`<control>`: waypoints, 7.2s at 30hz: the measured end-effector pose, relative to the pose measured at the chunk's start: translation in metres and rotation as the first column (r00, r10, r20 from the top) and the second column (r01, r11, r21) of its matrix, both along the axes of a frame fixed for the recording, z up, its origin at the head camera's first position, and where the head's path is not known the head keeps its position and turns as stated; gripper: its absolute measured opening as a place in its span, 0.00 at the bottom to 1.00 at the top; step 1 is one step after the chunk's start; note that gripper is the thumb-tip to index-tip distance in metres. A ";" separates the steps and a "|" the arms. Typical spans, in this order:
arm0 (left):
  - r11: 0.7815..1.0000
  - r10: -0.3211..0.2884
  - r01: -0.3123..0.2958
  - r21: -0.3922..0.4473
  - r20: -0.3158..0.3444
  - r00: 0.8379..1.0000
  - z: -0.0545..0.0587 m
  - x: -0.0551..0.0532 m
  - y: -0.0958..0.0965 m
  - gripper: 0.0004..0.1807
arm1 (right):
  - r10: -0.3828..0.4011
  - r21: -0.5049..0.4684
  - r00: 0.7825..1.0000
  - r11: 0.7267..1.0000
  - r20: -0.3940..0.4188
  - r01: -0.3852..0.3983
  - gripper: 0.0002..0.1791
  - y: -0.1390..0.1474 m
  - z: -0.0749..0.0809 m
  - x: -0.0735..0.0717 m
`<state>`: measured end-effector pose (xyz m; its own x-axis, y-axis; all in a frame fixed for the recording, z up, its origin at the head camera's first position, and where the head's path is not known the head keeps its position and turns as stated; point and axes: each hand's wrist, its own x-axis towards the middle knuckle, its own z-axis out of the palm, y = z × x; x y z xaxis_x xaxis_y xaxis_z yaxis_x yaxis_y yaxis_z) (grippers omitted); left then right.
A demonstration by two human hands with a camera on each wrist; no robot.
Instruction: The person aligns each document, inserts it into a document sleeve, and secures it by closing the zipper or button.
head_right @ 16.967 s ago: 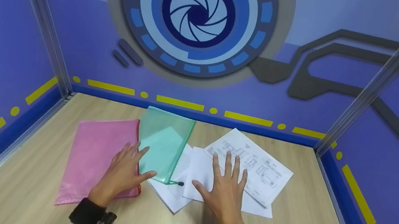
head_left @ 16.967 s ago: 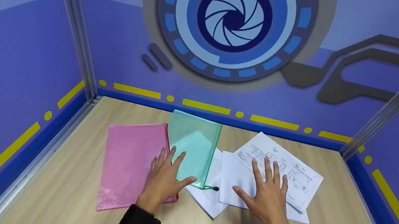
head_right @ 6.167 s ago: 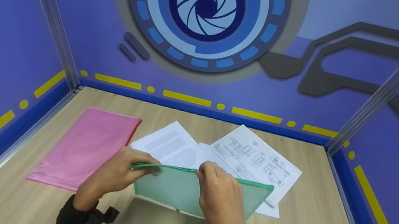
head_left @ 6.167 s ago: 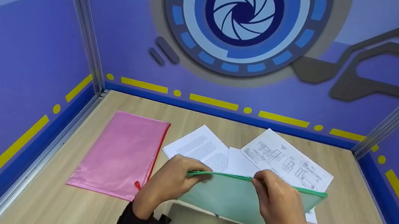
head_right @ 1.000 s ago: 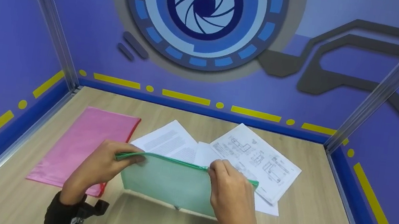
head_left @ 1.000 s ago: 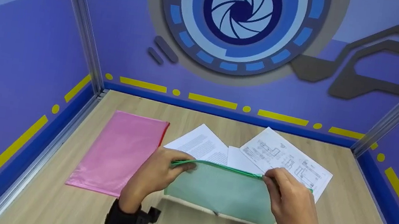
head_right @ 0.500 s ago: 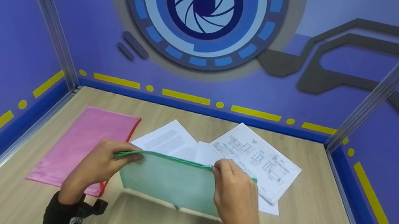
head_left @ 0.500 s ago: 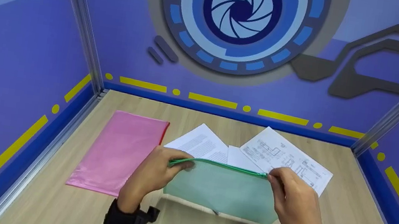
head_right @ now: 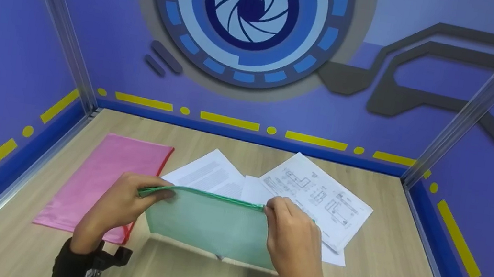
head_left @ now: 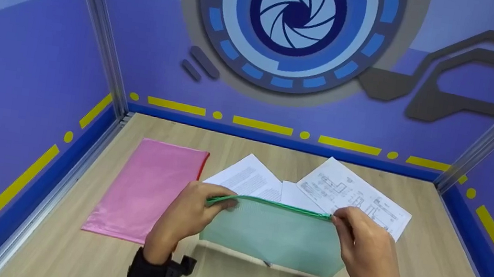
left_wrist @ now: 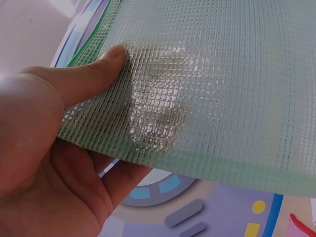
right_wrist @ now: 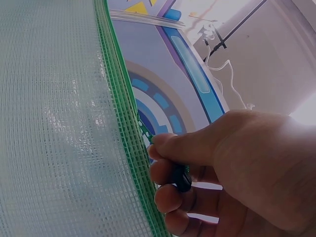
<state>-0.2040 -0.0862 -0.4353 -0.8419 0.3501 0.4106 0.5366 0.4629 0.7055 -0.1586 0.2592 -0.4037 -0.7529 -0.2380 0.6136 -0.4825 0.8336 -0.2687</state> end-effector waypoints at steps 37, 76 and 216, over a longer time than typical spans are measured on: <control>1.000 0.025 -0.025 -0.001 0.011 1.000 -0.001 -0.001 -0.006 0.08 | -0.053 -0.020 0.999 0.998 0.004 0.053 0.10 0.014 0.002 -0.002; 0.997 0.081 -0.081 0.018 -0.010 0.997 -0.002 -0.001 -0.016 0.07 | -0.119 -0.048 0.993 0.992 0.006 0.119 0.08 0.030 0.003 -0.001; 0.738 0.383 -0.423 -0.525 -0.191 0.904 -0.096 -0.029 0.084 0.35 | 0.876 -0.948 0.364 0.278 0.315 0.153 0.12 -0.103 -0.192 -0.121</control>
<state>-0.2326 -0.0020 -0.5318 -0.9341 0.1644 0.3170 0.2466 0.9390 0.2397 -0.2796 0.1566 -0.5952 -0.8742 -0.4845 -0.0319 0.1989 -0.2973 -0.9338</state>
